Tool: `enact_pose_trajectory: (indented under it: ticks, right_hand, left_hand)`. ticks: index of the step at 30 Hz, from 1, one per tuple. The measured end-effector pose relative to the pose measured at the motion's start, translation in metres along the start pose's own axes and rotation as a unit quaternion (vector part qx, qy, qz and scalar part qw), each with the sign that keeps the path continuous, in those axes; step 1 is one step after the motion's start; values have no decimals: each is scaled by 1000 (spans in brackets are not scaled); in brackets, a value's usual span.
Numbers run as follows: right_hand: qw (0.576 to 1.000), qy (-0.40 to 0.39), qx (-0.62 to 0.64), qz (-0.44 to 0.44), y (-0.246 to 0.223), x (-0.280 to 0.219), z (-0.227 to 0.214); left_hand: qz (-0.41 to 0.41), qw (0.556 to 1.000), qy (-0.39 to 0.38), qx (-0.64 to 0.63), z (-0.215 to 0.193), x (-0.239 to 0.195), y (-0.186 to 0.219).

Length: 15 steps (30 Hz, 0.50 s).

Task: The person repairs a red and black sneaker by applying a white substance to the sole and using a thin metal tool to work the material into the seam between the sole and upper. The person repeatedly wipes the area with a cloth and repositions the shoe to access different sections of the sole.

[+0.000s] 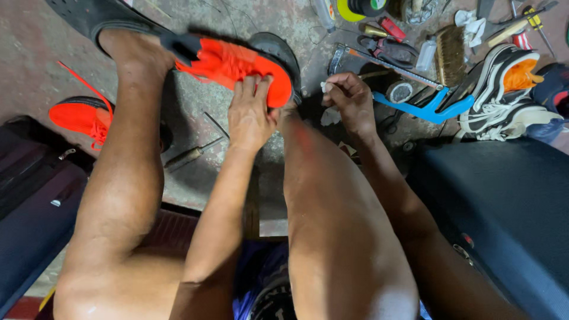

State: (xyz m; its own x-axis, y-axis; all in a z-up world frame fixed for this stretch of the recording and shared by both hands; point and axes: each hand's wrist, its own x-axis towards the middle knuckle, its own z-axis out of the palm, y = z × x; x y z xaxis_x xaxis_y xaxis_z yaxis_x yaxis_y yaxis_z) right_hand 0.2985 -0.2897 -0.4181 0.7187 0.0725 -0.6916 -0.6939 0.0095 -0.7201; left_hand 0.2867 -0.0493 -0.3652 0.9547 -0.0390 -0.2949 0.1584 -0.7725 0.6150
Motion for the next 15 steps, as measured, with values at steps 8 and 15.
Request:
enact_pose_trajectory:
  ticks: [8,15]
  right_hand:
    - [1000,-17,3,8,-5,5,18]
    - [976,-88,-89,-176,-53,32,42]
  left_hand:
    - [-73,960,118,-243,-42,20,-24]
    - [-19,973,218,78,-20,110,-80]
